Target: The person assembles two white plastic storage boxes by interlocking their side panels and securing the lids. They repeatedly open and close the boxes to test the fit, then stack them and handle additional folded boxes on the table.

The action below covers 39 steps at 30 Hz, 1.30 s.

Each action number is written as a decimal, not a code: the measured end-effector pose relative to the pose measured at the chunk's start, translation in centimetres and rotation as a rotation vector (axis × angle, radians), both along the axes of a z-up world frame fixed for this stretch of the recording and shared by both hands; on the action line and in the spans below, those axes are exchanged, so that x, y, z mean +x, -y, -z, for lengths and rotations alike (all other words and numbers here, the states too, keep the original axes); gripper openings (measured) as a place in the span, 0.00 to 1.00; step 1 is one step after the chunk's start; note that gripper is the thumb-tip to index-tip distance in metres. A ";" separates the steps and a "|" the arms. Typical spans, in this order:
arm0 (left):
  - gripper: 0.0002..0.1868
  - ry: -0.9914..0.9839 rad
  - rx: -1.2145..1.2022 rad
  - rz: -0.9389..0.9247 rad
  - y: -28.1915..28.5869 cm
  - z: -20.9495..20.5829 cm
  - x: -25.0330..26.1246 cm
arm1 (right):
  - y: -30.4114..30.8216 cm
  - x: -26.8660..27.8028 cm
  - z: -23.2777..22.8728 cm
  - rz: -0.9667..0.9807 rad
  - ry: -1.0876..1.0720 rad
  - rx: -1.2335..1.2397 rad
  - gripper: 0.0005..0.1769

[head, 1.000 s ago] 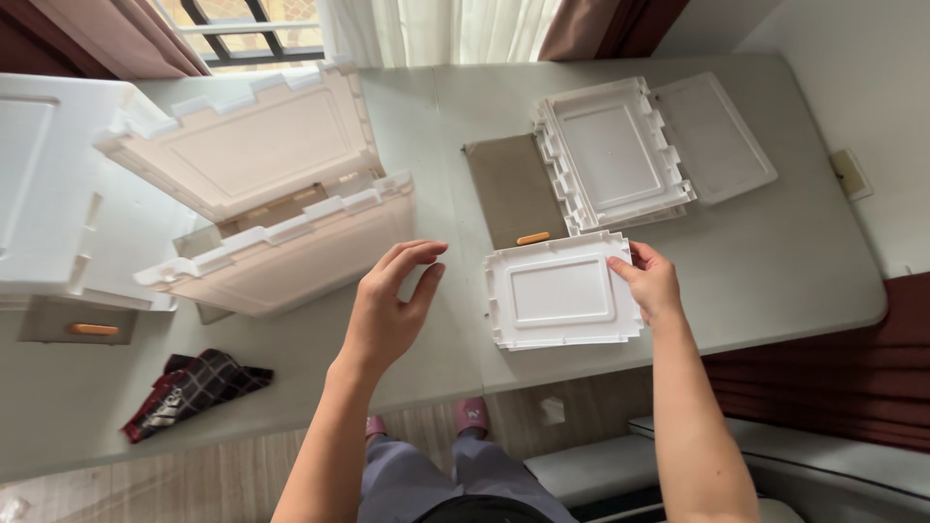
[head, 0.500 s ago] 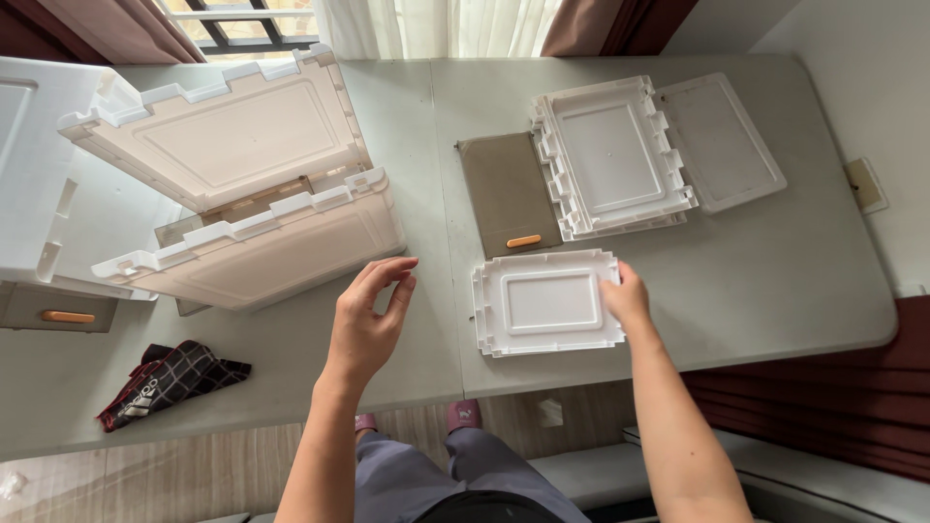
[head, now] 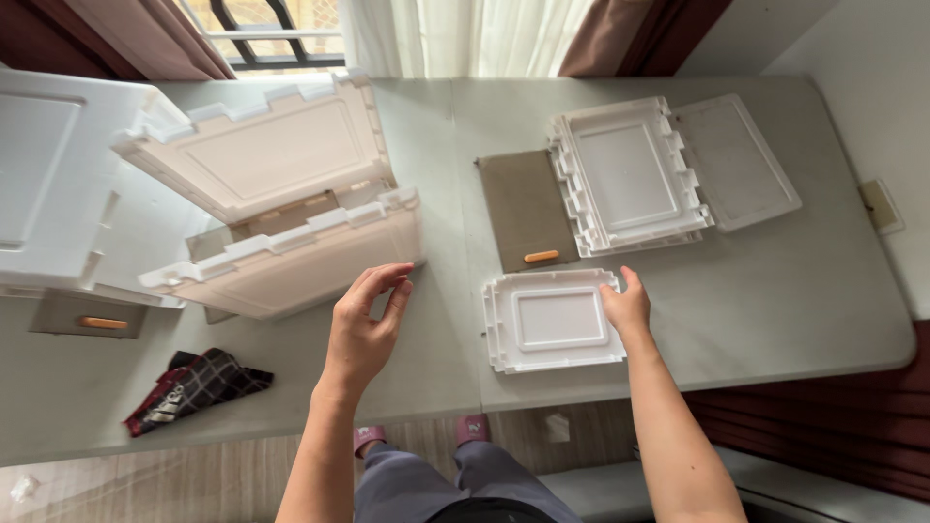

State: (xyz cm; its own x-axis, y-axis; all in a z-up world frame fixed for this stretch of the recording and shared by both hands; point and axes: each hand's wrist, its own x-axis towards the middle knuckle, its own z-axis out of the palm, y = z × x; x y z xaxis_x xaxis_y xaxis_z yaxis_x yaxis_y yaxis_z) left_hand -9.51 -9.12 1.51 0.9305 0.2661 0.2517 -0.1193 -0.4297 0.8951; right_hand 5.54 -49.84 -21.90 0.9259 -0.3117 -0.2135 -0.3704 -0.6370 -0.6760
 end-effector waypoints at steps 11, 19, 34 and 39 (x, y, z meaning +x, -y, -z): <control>0.12 0.150 0.076 -0.042 -5.3 -3.3 -0.7 | -12.4 0.9 -8.0 -0.257 0.269 0.305 0.28; 0.13 0.225 0.137 -0.127 -11.0 -4.6 -1.5 | -24.6 -2.0 -19.0 -0.517 0.192 0.601 0.25; 0.12 0.132 0.159 -0.219 -20.1 -5.6 -2.7 | -34.8 -3.9 -24.6 -0.613 0.160 0.448 0.25; 0.12 0.072 0.136 -0.196 -22.5 -5.8 -0.8 | -35.0 -2.0 -24.3 -0.526 0.159 0.374 0.22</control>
